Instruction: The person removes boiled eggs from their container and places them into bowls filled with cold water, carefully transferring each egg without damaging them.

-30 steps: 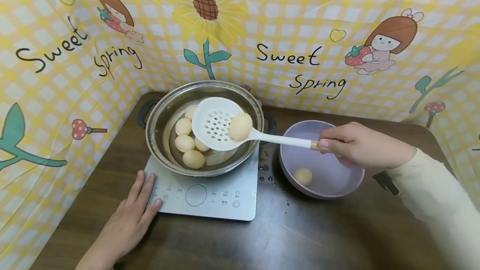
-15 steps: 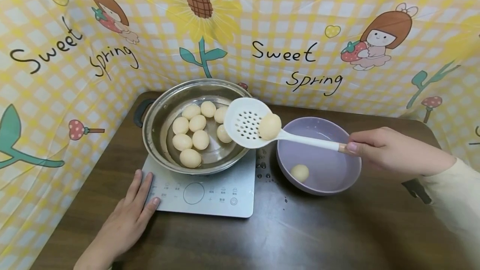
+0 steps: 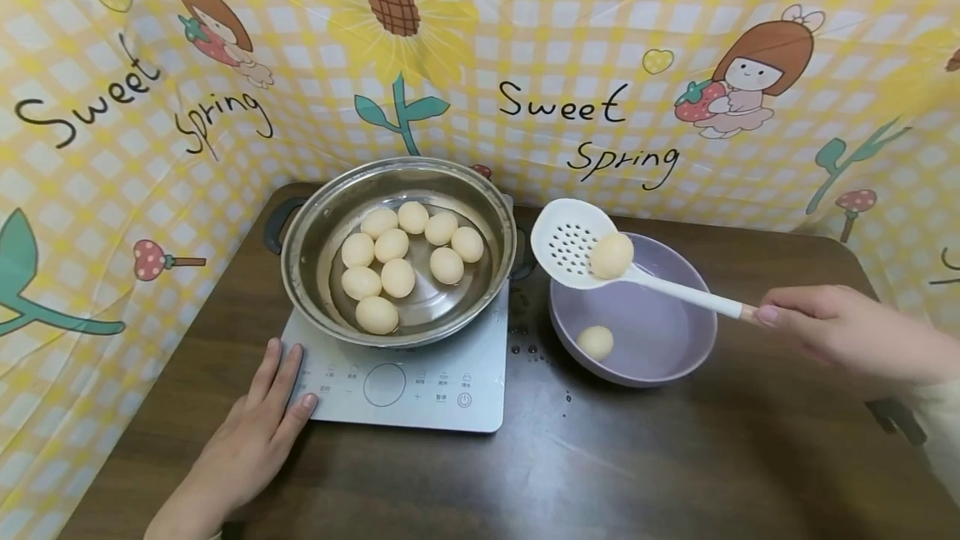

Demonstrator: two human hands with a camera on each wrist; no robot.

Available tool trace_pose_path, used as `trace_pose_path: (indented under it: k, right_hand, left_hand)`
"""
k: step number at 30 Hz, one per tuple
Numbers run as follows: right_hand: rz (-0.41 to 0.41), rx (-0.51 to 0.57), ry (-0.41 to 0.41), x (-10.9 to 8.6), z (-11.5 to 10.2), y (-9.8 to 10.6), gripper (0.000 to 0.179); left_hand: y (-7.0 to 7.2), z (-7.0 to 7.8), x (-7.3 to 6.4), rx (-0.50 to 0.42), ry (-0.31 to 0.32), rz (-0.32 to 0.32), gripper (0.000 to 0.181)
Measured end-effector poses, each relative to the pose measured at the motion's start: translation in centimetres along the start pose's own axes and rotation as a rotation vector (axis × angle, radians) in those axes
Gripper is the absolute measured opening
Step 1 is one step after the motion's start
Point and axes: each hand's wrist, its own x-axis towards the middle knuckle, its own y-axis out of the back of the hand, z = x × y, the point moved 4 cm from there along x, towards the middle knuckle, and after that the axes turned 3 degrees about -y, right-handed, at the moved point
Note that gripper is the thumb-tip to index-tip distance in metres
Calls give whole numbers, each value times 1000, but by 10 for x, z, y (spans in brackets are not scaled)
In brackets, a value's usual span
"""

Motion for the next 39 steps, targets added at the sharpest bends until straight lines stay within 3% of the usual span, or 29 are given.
trace_pose_path:
  k: [7, 11, 26, 35, 39]
  right_hand:
    - [-54, 35, -42, -11, 21, -8, 21]
    - [-29, 7, -70, -14, 27, -10, 21]
    - [213, -303, -29, -19, 35, -14, 12]
    - [311, -323, -19, -25, 36, -6, 9]
    - [407, -362, 21, -30, 30, 0, 5]
  left_hand:
    - [0, 0, 1, -14, -3, -5, 73]
    - [-1, -1, 1, -6, 1, -6, 73]
    - [-1, -3, 1, -11, 8, -15, 73]
    - [-2, -2, 1, -7, 11, -20, 73]
    - [-2, -2, 2, -5, 12, -23, 73]
